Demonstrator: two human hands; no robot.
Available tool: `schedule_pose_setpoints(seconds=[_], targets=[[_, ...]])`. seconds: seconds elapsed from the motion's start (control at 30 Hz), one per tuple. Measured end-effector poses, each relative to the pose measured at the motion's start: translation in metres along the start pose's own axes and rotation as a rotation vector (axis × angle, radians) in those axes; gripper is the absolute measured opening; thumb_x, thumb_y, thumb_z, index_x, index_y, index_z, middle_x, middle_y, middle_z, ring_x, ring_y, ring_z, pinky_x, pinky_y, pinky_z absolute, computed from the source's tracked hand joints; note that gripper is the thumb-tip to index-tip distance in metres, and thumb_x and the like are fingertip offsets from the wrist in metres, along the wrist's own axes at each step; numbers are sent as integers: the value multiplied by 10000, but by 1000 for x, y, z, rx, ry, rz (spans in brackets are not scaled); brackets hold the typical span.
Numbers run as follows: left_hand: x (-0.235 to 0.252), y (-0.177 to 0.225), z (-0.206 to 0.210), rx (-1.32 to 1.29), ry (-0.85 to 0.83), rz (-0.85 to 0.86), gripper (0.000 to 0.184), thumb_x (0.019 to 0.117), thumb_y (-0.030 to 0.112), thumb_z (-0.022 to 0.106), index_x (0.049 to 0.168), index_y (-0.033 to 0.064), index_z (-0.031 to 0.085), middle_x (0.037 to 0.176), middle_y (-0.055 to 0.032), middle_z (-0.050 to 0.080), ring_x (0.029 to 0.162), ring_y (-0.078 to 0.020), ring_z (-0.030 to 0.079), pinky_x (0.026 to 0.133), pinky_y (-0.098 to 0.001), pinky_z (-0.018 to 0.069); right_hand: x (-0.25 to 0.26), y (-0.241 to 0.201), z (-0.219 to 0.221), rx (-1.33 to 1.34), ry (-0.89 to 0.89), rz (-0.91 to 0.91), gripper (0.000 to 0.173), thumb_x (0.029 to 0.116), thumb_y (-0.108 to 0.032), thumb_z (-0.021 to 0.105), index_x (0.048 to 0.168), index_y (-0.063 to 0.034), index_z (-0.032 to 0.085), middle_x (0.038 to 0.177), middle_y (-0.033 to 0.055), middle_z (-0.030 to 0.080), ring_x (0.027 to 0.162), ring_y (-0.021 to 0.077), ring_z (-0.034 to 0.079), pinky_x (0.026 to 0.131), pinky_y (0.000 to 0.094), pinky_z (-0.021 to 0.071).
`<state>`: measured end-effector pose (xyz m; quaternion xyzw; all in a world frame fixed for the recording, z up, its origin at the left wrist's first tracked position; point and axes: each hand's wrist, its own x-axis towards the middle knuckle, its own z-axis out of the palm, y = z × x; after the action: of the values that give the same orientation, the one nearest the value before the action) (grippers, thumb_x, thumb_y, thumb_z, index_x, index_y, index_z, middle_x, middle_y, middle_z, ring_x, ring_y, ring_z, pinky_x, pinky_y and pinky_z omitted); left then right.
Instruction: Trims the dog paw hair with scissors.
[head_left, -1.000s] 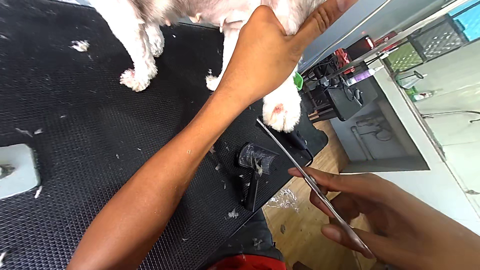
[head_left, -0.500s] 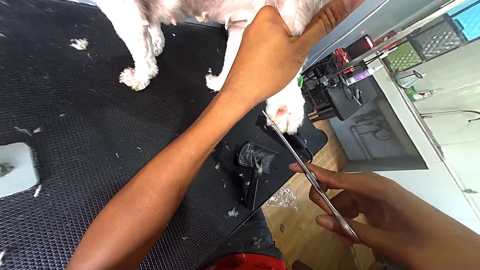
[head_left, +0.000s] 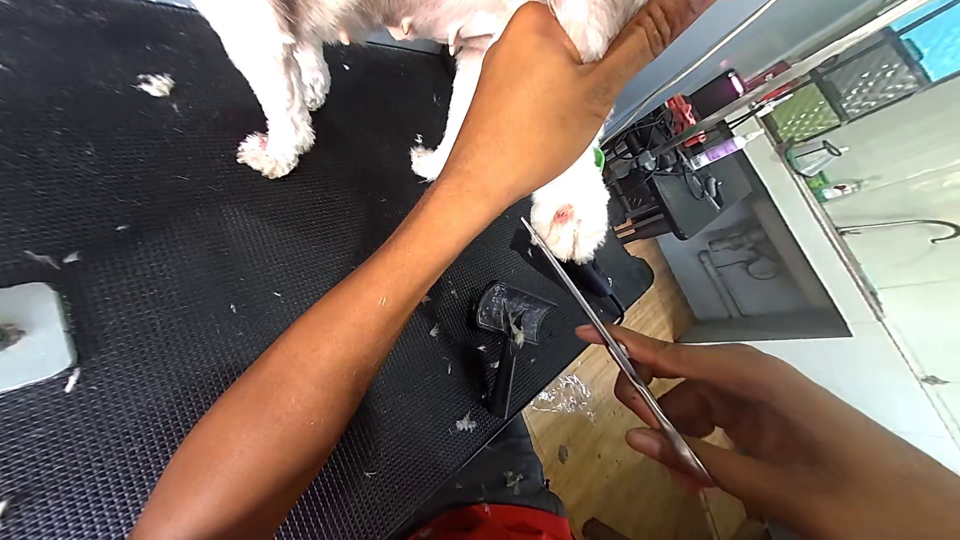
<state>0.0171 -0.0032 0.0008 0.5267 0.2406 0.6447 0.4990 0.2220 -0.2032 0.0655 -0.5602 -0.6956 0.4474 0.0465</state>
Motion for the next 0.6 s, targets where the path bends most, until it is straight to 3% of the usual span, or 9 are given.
schedule_pose_setpoints(seconds=[0.37, 0.6], targets=[[2, 1, -2, 18, 40, 6, 179, 978, 243, 716, 934, 80, 657, 772, -9, 668, 736, -72, 679, 691, -266, 589, 2, 1, 4, -58, 44, -61, 699, 918, -398, 752, 1553, -327, 469, 882, -52, 662, 585, 46, 616, 497, 213, 568], [3, 0, -6, 27, 39, -21, 284, 992, 360, 690, 912, 90, 647, 720, 3, 656, 650, -94, 667, 613, -296, 591, 8, 5, 13, -88, 72, -30, 615, 961, -335, 693, 1535, -387, 478, 939, -45, 670, 607, 59, 632, 514, 244, 588]])
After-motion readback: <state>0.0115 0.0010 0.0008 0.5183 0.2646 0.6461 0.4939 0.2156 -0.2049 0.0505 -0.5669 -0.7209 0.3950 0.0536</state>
